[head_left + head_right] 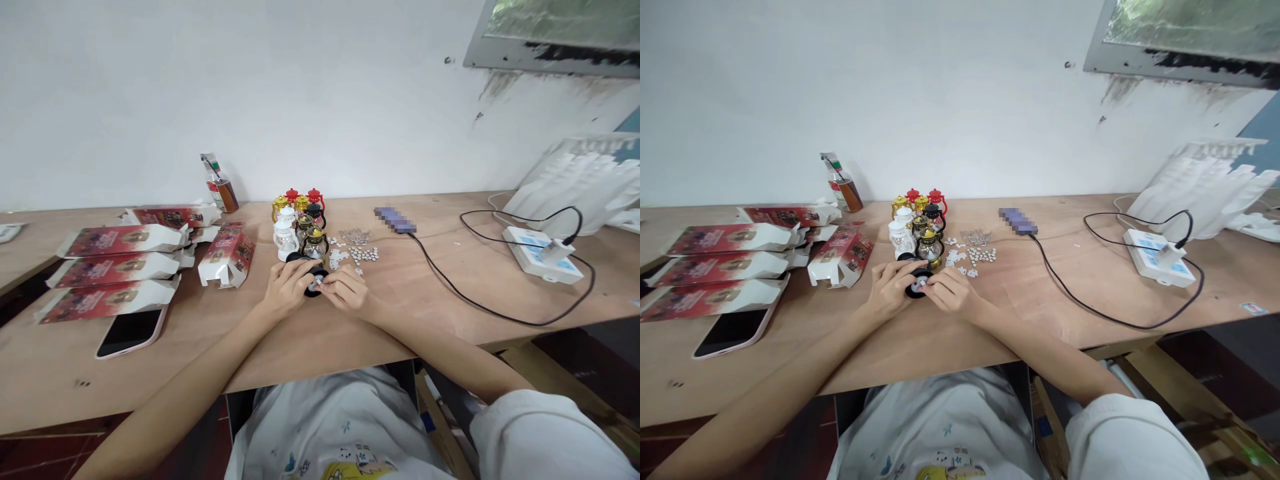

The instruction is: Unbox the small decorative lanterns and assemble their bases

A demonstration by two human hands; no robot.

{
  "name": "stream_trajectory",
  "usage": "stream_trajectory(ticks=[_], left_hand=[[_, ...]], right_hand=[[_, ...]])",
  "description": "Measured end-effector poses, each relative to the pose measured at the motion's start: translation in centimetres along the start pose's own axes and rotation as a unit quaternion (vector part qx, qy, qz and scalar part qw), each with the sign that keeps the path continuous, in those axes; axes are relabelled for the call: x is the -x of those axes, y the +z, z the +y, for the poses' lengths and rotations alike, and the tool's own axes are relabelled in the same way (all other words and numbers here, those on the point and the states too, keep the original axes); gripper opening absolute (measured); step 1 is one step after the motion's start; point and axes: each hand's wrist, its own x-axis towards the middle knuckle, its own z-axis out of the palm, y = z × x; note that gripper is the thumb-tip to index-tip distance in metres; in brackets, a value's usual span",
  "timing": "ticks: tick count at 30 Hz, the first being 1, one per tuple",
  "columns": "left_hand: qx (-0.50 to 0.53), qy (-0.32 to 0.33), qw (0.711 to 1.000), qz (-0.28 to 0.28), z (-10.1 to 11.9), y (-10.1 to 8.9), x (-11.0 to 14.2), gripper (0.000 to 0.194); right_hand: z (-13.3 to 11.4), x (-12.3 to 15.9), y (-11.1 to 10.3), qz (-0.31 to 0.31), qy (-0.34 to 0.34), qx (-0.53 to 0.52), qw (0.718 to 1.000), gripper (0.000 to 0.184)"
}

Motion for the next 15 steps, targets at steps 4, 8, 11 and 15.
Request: stream_trajectory(ticks=[4, 8, 11, 15], left_hand=[[-0.012, -0.005, 1.0, -0.02, -0.09, 0.03, 0.07, 0.006], [-0.033, 0.006, 0.999, -0.028, -0.08, -0.14, -0.06, 0.005], [-0.051, 0.017, 0.998, -0.042, -0.06, -0.24, -0.09, 0.012], [-0.054, 0.028, 0.997, -0.049, -0.06, -0.32, -0.16, 0.014]], right_hand=[[-0.15, -0.08, 0.04, -0.02, 0.029, 0.001, 0.999, 0.018], [-0.23, -0.2, -0.06, -0.028, 0.048, -0.009, 0.998, 0.018], [-0.21, -0.21, -0.11, -0.031, 0.052, -0.016, 0.998, 0.018], [-0.16, -0.17, -0.1, -0.047, 0.055, -0.016, 0.997, 0.02]])
